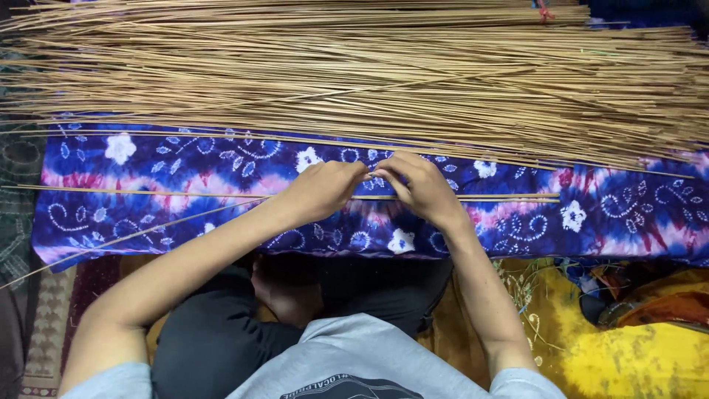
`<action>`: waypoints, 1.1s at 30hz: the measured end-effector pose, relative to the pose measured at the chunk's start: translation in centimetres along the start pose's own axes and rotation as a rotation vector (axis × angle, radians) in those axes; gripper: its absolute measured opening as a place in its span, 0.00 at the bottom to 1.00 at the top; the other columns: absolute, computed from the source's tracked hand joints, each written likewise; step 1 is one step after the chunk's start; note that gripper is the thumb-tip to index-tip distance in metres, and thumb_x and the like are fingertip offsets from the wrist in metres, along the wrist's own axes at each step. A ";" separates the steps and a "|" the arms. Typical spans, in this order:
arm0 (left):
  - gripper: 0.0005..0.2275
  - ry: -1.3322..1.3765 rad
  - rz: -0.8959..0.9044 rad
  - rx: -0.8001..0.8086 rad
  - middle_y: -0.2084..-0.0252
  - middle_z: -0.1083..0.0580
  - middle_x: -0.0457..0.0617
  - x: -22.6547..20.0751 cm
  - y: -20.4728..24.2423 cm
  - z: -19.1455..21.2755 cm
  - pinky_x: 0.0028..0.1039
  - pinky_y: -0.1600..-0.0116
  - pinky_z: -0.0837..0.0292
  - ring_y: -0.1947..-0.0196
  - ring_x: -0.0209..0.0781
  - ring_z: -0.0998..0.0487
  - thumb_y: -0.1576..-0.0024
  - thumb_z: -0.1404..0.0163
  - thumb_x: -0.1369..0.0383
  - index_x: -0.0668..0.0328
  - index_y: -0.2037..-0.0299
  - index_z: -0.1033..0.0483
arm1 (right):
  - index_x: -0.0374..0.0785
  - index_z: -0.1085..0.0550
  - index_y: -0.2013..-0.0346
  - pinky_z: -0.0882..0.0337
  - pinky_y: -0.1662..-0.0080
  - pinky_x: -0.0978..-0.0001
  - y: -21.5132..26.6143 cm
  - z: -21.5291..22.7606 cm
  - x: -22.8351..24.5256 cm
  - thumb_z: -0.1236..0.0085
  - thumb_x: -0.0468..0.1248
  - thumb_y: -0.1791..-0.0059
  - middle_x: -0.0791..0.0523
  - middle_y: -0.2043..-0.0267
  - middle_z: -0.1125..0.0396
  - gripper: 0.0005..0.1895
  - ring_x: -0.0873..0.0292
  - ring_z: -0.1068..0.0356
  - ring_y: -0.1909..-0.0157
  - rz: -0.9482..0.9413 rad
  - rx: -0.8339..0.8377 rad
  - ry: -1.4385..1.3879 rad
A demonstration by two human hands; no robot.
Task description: Aligning thin bamboo sticks on a patterned cloth for assembly or weaving.
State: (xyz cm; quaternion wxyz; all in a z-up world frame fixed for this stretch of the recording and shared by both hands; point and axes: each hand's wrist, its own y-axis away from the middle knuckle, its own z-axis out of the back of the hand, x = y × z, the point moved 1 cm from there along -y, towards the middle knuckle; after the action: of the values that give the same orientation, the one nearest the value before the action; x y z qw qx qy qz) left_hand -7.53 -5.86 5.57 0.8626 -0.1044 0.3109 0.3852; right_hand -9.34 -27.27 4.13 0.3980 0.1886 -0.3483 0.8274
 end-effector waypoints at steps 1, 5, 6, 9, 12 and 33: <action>0.10 0.003 0.002 0.001 0.64 0.19 0.61 0.3 -0.2 0.1 0.50 0.61 0.21 0.64 0.65 0.17 0.32 0.60 0.70 0.64 0.52 0.25 | 0.40 0.22 0.58 0.28 0.60 0.60 -0.3 0.9 0.1 0.44 0.35 0.44 0.54 0.71 0.32 0.04 0.49 0.28 0.66 -0.002 0.002 -0.001; 0.08 -0.103 -0.067 -0.004 0.63 0.19 0.59 1.2 -0.6 0.6 0.52 0.63 0.22 0.65 0.66 0.17 0.34 0.58 0.71 0.62 0.53 0.25 | 0.42 0.21 0.59 0.30 0.54 0.56 0.1 2.9 -1.2 0.41 0.34 0.45 0.54 0.67 0.27 0.03 0.47 0.26 0.62 -0.014 0.007 0.019; 0.08 -0.148 -0.082 -0.013 0.62 0.19 0.60 1.5 -0.9 1.0 0.52 0.63 0.22 0.66 0.67 0.17 0.34 0.58 0.71 0.62 0.52 0.25 | 0.44 0.20 0.58 0.30 0.53 0.58 0.3 3.1 -2.1 0.40 0.35 0.45 0.57 0.65 0.26 0.03 0.50 0.26 0.60 -0.013 0.000 0.048; 0.09 -0.284 -0.103 0.029 0.60 0.18 0.56 0.8 -0.7 1.0 0.48 0.62 0.21 0.67 0.61 0.16 0.35 0.58 0.72 0.58 0.50 0.24 | 0.40 0.20 0.60 0.30 0.53 0.54 0.4 3.4 0.5 0.38 0.34 0.48 0.51 0.66 0.25 0.03 0.46 0.25 0.61 -0.002 0.090 0.084; 0.09 -0.452 -0.188 -0.027 0.59 0.18 0.55 0.9 -0.3 1.5 0.48 0.63 0.20 0.67 0.60 0.15 0.36 0.55 0.72 0.57 0.49 0.24 | 0.41 0.20 0.59 0.33 0.47 0.54 1.3 5.7 -1.0 0.38 0.35 0.47 0.54 0.64 0.24 0.04 0.49 0.25 0.59 -0.033 0.124 0.172; 0.06 -0.525 -0.338 -0.303 0.72 0.23 0.44 4.4 0.1 -0.4 0.34 0.73 0.24 0.77 0.45 0.18 0.35 0.56 0.71 0.53 0.55 0.25 | 0.42 0.21 0.58 0.36 0.37 0.51 2.7 4.0 -2.5 0.36 0.31 0.52 0.55 0.63 0.25 0.08 0.56 0.24 0.57 0.122 0.042 0.510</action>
State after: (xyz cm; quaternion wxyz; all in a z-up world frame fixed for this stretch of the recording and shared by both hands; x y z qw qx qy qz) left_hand -5.56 -3.32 2.55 0.9395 -0.1786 -0.0042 0.2922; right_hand -9.83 -32.70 4.22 0.4181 -0.0391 -0.2306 0.8778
